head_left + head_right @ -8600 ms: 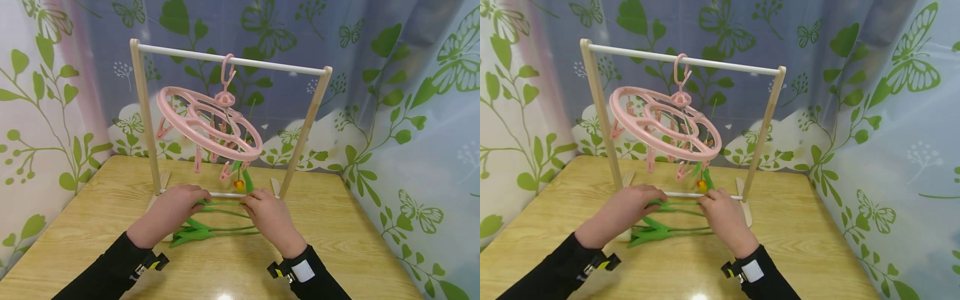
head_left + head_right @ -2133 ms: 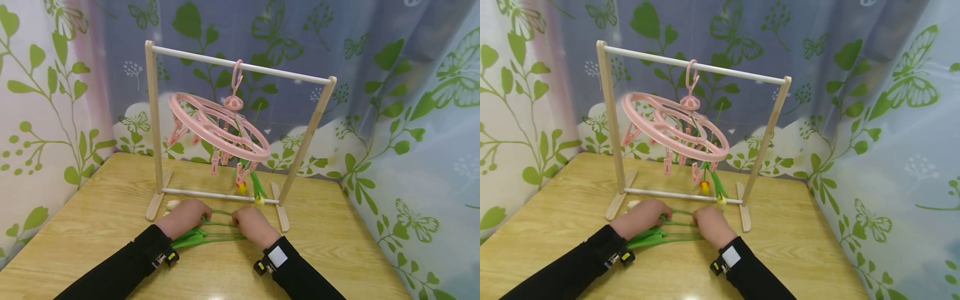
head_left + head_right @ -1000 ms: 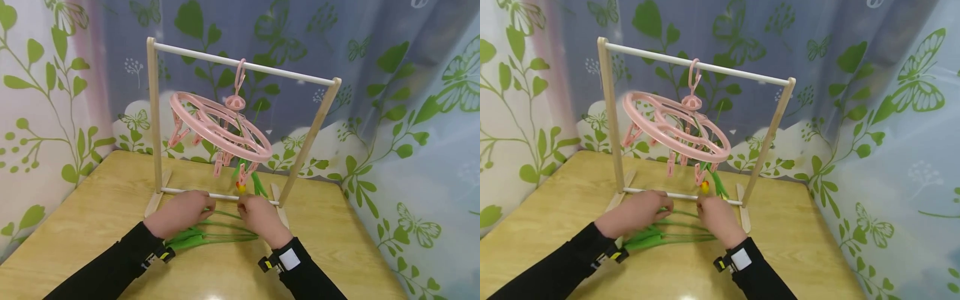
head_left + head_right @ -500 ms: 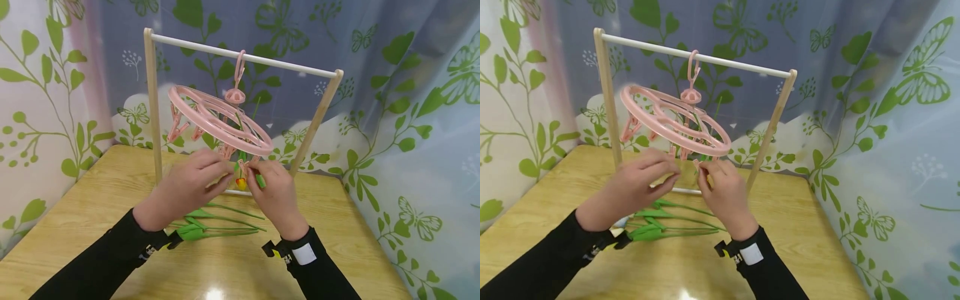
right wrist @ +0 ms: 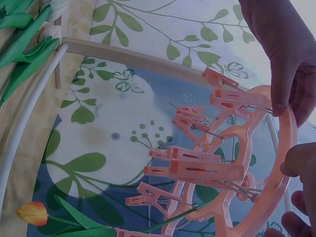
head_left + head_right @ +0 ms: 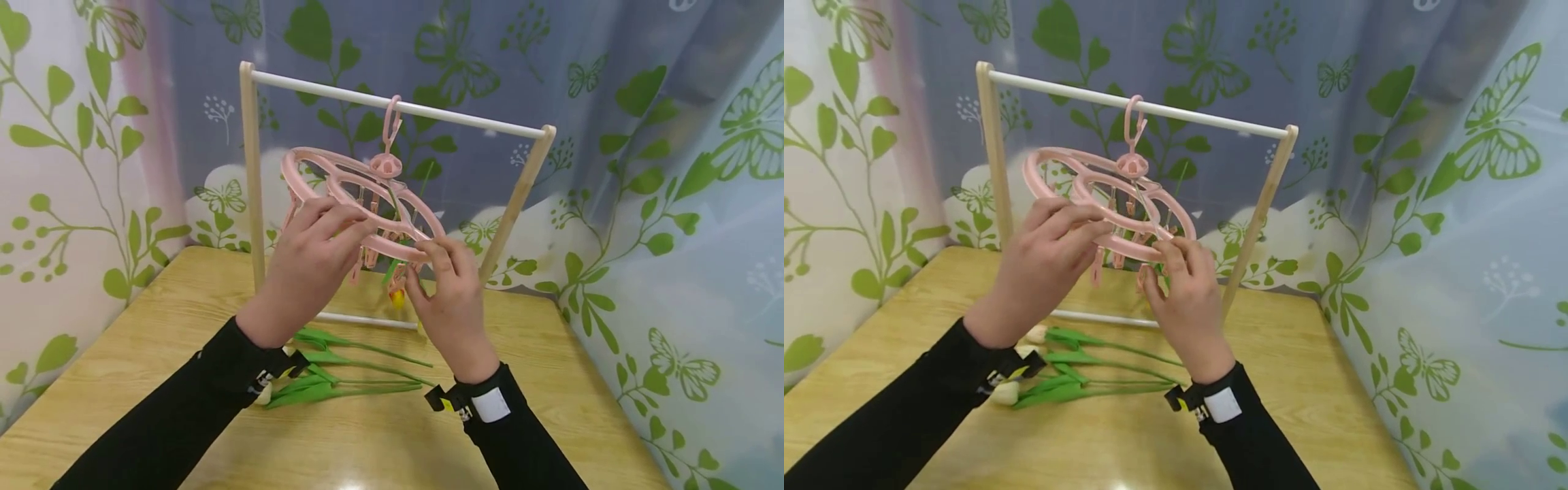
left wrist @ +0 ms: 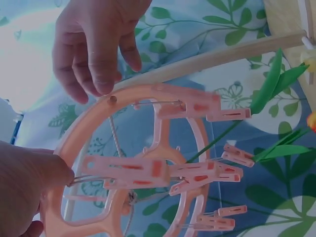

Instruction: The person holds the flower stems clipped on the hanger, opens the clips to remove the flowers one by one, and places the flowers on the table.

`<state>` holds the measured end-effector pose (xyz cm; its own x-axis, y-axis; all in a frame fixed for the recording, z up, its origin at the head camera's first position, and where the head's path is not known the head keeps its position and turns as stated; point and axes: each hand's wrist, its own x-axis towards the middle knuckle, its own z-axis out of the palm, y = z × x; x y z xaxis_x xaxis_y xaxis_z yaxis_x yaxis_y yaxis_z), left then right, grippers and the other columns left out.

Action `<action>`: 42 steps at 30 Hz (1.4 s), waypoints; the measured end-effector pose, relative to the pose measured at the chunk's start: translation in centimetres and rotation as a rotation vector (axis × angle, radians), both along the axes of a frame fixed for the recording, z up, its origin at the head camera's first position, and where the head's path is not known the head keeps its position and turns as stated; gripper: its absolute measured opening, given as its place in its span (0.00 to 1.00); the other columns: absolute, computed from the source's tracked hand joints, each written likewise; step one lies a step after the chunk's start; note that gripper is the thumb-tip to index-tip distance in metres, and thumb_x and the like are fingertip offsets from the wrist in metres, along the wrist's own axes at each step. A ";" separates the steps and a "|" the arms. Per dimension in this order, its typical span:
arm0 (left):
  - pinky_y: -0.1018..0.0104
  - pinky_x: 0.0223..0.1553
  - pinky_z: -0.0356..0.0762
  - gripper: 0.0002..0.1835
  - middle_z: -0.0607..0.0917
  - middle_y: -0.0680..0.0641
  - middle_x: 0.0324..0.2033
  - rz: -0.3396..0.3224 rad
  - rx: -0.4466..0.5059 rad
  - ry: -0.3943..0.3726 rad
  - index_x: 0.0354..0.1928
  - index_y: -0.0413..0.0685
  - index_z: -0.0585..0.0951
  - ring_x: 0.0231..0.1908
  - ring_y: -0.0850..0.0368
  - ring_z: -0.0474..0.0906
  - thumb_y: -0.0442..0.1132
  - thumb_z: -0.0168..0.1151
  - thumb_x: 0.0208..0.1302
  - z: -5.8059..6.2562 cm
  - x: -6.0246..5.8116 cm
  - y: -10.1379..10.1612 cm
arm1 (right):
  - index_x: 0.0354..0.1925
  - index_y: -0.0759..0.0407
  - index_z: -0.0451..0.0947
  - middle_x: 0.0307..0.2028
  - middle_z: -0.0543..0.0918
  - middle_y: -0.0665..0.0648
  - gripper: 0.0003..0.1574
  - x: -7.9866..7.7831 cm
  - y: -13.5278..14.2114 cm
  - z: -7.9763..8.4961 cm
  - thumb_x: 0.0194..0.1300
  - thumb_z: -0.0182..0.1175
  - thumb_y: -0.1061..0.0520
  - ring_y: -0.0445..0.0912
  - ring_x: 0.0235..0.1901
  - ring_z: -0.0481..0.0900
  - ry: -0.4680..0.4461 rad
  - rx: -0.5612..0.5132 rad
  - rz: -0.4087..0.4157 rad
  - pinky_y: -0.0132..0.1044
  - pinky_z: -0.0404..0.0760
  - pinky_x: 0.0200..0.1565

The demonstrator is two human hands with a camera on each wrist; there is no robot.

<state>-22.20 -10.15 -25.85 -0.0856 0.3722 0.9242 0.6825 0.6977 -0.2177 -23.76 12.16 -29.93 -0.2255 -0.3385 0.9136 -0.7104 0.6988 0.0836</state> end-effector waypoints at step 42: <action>0.39 0.51 0.65 0.09 0.83 0.48 0.39 0.127 -0.054 -0.164 0.42 0.49 0.82 0.45 0.46 0.73 0.41 0.64 0.60 -3.3 0.3 0.0 | 0.46 0.58 0.79 0.44 0.78 0.61 0.15 0.4 -1.7 -1.4 0.59 0.63 0.61 0.56 0.41 0.71 0.062 0.062 -0.061 0.46 0.74 0.41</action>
